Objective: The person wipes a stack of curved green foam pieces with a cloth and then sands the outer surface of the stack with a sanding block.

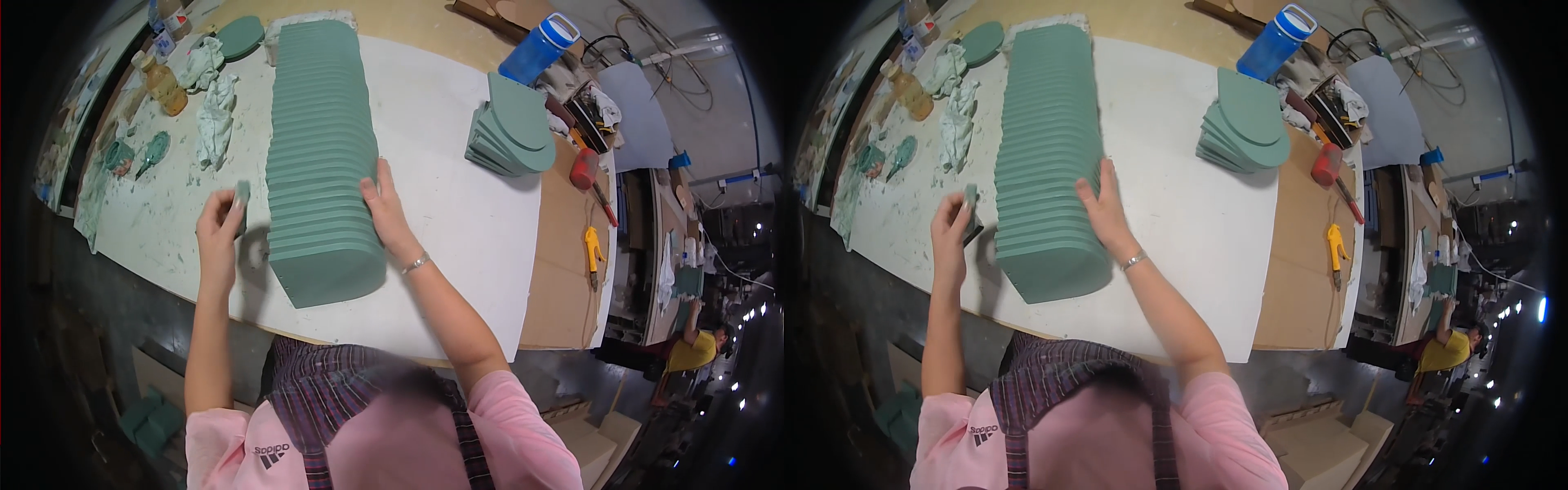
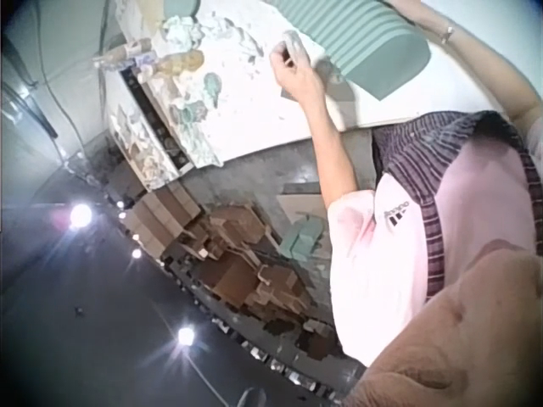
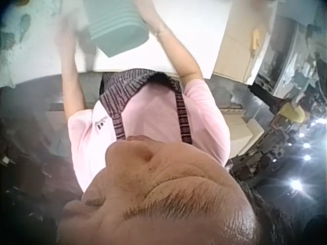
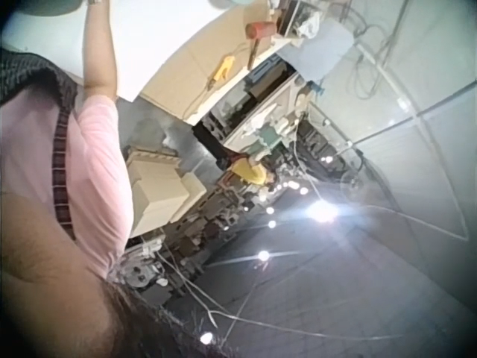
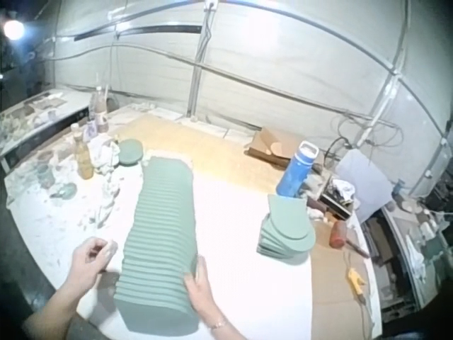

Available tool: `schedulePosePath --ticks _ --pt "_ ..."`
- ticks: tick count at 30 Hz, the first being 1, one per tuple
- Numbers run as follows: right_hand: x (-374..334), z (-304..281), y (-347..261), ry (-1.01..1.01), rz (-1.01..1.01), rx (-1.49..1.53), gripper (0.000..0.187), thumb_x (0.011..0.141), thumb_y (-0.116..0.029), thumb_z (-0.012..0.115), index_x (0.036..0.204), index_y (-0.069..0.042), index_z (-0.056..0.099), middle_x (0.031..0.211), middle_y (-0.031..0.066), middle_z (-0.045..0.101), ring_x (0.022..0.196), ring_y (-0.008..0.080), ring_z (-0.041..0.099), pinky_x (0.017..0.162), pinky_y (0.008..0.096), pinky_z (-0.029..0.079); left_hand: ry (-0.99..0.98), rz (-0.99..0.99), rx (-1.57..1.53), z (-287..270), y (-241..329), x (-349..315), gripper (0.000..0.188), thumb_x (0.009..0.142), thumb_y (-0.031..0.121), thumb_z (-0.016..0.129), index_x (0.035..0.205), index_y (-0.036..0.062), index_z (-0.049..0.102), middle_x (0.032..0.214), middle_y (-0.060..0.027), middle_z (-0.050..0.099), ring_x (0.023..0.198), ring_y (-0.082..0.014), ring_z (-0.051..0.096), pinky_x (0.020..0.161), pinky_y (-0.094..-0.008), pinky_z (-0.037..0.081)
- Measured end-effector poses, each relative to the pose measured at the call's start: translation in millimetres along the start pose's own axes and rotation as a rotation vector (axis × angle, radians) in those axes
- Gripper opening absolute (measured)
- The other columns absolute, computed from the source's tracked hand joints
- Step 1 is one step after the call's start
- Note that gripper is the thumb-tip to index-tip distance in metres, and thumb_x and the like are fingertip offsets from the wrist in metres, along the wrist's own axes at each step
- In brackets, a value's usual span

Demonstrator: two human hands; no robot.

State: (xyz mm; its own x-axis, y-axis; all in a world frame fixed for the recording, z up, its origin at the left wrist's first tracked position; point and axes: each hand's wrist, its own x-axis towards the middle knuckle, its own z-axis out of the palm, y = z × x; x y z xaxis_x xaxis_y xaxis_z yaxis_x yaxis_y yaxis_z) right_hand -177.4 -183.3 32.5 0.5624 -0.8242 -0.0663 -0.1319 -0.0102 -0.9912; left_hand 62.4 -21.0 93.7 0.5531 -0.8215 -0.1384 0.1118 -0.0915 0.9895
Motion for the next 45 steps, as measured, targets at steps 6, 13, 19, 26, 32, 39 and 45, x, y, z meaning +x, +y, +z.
schedulePosePath --ticks 6,13,19,26,32,39,45 --pt "-38.5 -9.1 -7.9 0.068 0.051 -0.001 0.087 0.102 -0.047 0.053 0.157 0.007 0.016 0.166 0.0255 0.013 0.156 0.033 0.009 0.125 0.0383 0.012 -0.147 0.746 1.051 50.0 50.1 22.5 0.023 0.082 0.005 0.074 0.103 0.0022 0.066 0.096 -0.0118 0.063 0.093 -0.0294 0.06 0.081 -0.0391 0.049" --pt "-51.4 -8.3 -2.8 0.055 0.14 0.063 0.084 0.103 -0.044 0.052 0.158 0.006 0.014 0.166 0.0246 0.013 0.156 0.0327 0.011 0.125 0.0383 0.013 -0.171 0.683 0.978 28.7 51.8 40.9 0.024 0.072 -0.001 0.076 0.094 0.0001 0.066 0.089 -0.0137 0.058 0.088 -0.0342 0.058 0.077 -0.0426 0.048" --pt "-47.6 14.0 -5.7 0.057 0.066 -0.115 0.087 0.102 -0.039 0.057 0.157 0.008 0.011 0.164 0.0278 0.017 0.154 0.0363 0.016 0.125 0.0401 0.017 -0.235 0.502 1.007 5.9 52.2 43.5 0.025 0.069 0.0 0.078 0.092 -0.0001 0.067 0.085 -0.0127 0.057 0.083 -0.0334 0.056 0.073 -0.0416 0.047" --pt "-41.0 24.7 -23.3 0.078 0.072 -0.141 0.084 0.097 -0.024 0.063 0.155 0.011 0.015 0.16 0.0299 0.025 0.151 0.0385 0.026 0.122 0.0415 0.025 -0.332 0.828 0.961 53.2 51.9 92.7 0.026 0.071 0.002 0.078 0.095 0.0012 0.067 0.088 -0.0131 0.059 0.088 -0.0345 0.058 0.077 -0.0439 0.047" --pt "-48.4 17.9 -15.5 0.187 0.059 -0.219 0.08 0.095 -0.021 0.065 0.153 0.012 0.022 0.155 0.0318 0.033 0.146 0.0415 0.034 0.119 0.0418 0.029 -0.06 0.696 1.005 19.8 43.2 136.7 0.024 0.073 0.002 0.076 0.095 0.003 0.068 0.092 -0.0138 0.062 0.088 -0.0334 0.061 0.076 -0.0433 0.049" --pt "-49.6 18.8 -11.8 0.182 -0.004 -0.165 0.082 0.095 -0.023 0.066 0.153 0.013 0.021 0.156 0.0332 0.032 0.146 0.0422 0.034 0.12 0.0414 0.029 -0.165 0.877 1.118 23.1 38.5 183.1 0.024 0.074 0.002 0.076 0.095 0.0007 0.066 0.085 -0.0139 0.06 0.084 -0.0344 0.059 0.074 -0.0421 0.049" --pt "-46.1 17.7 -7.1 0.185 0.02 -0.189 0.085 0.094 -0.025 0.068 0.154 0.012 0.02 0.156 0.0335 0.031 0.148 0.042 0.032 0.12 0.0414 0.028 -0.604 1.029 0.943 89.1 47.7 144.0 0.027 0.075 0.002 0.077 0.1 0.0013 0.066 0.096 -0.0159 0.061 0.091 -0.0372 0.059 0.08 -0.0441 0.05"
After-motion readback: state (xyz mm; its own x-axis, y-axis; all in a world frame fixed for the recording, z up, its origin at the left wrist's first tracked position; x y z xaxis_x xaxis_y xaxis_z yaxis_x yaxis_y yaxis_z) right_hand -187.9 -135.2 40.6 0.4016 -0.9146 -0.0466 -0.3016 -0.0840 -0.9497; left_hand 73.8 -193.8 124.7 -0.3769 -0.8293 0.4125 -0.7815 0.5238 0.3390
